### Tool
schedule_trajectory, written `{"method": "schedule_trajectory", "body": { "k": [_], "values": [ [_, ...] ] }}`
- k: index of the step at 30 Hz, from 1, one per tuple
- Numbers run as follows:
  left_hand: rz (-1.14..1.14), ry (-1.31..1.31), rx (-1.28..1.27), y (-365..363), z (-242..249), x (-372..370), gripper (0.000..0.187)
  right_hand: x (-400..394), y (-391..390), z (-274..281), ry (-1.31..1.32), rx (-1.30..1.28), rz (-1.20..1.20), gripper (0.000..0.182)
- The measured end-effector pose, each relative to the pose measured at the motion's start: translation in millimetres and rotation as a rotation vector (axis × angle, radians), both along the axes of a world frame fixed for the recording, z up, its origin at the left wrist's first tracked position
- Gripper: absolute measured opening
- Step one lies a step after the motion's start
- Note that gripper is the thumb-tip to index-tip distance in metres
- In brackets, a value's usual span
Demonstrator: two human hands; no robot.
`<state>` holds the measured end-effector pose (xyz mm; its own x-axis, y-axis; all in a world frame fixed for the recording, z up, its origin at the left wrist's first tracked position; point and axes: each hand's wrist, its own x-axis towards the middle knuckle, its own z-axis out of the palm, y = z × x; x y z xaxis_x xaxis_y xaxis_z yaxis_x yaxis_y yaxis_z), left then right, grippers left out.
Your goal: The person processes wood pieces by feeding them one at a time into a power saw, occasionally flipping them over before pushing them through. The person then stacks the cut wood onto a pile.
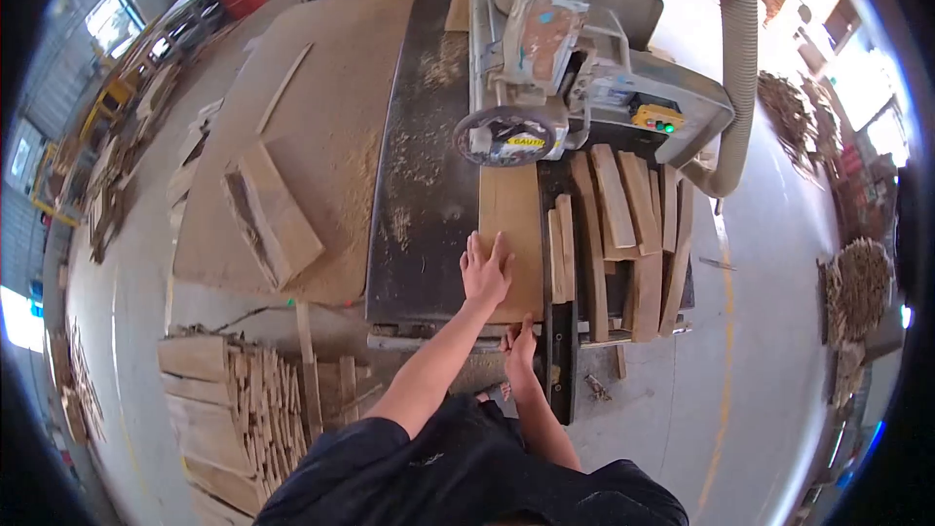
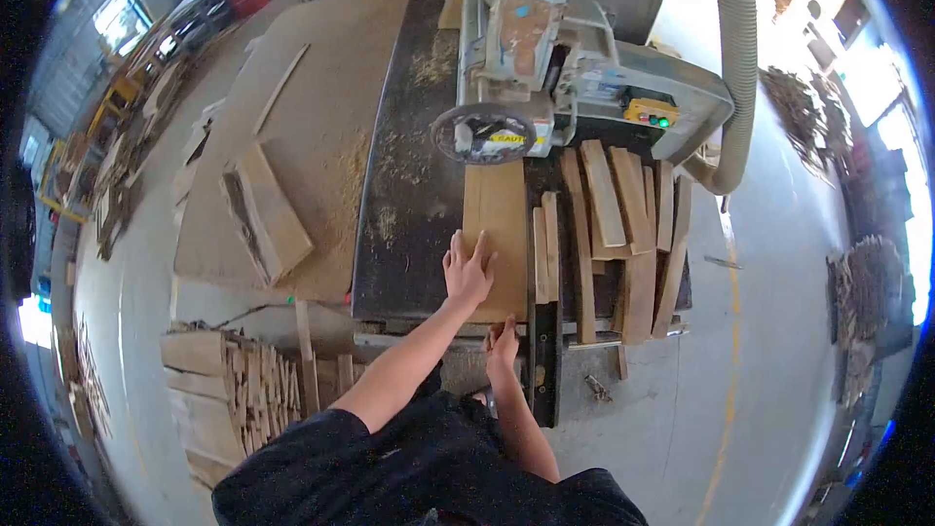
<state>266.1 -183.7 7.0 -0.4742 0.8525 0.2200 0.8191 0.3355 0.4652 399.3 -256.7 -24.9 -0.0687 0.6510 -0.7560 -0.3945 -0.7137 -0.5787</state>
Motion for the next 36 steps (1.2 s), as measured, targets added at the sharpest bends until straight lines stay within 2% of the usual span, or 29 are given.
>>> {"method": "schedule_trajectory", "body": {
  "k": [2, 5, 8, 10, 12, 14, 16, 23, 27, 29, 36],
  "values": [
    [0.023, 0.0, -0.039, -3.7, -0.5, -4.2, 0.055, 1.4, -1.6, -5.5, -0.013, -0.024, -0.007, 0.049],
    [0.009, 0.007, -0.031, -8.4, 1.3, -6.4, 0.056, 5.4, -8.2, -14.0, 0.117, 0.15, -0.018, 0.043],
    [0.034, -0.028, 0.053, -2.6, -0.6, -7.2, 0.055, -3.8, -4.5, 0.6, 0.005, 0.07, -0.061, 0.046],
    [0.025, -0.032, 0.08, -5.2, 0.1, -7.2, 0.055, -0.8, -8.4, -11.2, 0.029, 0.12, -0.02, 0.044],
    [0.054, -0.037, 0.07, -6.9, 0.5, -8.9, 0.054, -2.4, -5.5, -21.5, -0.002, 0.143, -0.077, 0.045],
    [0.021, -0.073, 0.119, -7.2, -0.8, -10.4, 0.054, -2.7, -3.8, -10.7, 0.022, 0.073, -0.05, 0.046],
    [0.032, -0.082, 0.088, -10.0, 3.3, -10.7, 0.056, -0.6, -6.9, -9.0, 0.014, 0.149, -0.031, 0.046],
    [0.008, -0.064, 0.048, -7.9, 0.1, -12.5, 0.059, 1.7, -7.6, -4.4, 0.069, 0.155, -0.025, 0.043],
    [0.013, -0.076, 0.058, -5.6, -1.9, -10.4, 0.061, 10.6, -1.8, -1.6, 0.137, 0.13, -0.019, 0.041],
    [0.001, -0.09, 0.087, -7.3, -4.7, -12.1, 0.06, 18.0, 0.5, -7.0, 0.094, 0.107, 0.088, 0.041],
    [0.001, -0.081, -0.032, 17.9, 6.0, -18.3, 0.068, 10.1, 26.5, 4.2, 0.044, -0.042, 0.056, 0.043]
  ]
}}
